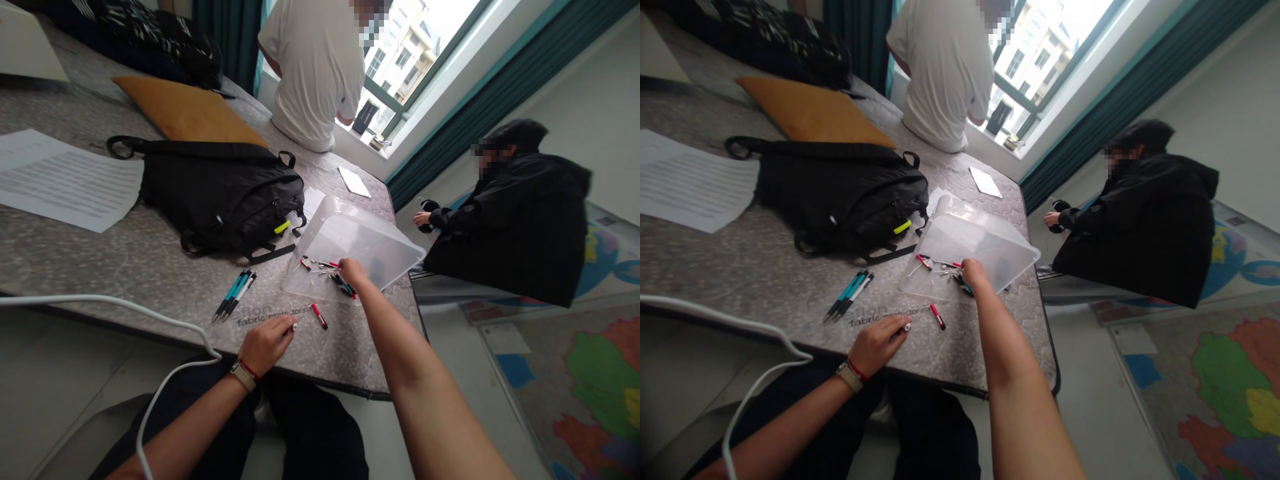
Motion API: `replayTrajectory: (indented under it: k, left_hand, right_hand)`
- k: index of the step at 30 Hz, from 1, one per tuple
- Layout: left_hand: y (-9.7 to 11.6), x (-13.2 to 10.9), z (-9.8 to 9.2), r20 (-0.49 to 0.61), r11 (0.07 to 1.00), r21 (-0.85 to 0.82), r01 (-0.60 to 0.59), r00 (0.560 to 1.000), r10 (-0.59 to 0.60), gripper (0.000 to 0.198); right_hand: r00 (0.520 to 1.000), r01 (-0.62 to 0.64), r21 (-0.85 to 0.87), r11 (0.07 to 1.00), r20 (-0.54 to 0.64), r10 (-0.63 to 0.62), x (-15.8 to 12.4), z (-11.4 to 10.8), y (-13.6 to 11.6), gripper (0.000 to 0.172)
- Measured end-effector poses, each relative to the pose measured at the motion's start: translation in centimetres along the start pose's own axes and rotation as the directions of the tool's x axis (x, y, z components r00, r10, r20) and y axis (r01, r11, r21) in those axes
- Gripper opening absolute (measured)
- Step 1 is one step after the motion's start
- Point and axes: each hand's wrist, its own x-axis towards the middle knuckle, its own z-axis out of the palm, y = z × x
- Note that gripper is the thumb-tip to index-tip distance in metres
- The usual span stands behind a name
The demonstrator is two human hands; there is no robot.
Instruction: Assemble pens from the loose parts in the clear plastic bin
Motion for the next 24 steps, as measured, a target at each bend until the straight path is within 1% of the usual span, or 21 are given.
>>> replayTrajectory:
  k: [5, 8, 14, 19, 24]
  left_hand:
    - [-0.2, -0.2, 0.2, 0.002, 1.0, 0.001, 0.007, 1.0, -0.007, 0.028]
    - [-0.2, -0.2, 0.3, 0.005, 1.0, -0.004, 0.006, 1.0, -0.006, 0.027]
    - [-0.2, -0.2, 0.3, 0.01, 1.0, 0.0, 0.005, 1.0, -0.005, 0.028]
    - [0.0, -0.1, 0.1, 0.019, 1.0, 0.011, 0.005, 1.0, -0.005, 0.027]
    - [0.1, 0.0, -0.1, 0.02, 1.0, 0.009, 0.013, 1.0, -0.013, 0.026]
  right_hand:
    - [0.999, 0.032, -0.007, 0.999, 0.003, -0.032, 0.0, 0.0, 0.1, 0.029]
    - [1.0, 0.022, -0.018, 1.0, 0.007, -0.021, -0.1, 0.2, 0.1, 0.026]
    - [1.0, -0.007, -0.014, 1.0, -0.018, 0.007, -0.5, 0.6, 0.3, 0.028]
    - [0.999, 0.017, 0.011, 1.0, 0.032, -0.018, -0.2, 0.6, 0.5, 0.023]
    - [0.999, 0.027, 0.02, 0.999, 0.039, -0.028, 0.1, 0.3, 1.1, 0.028]
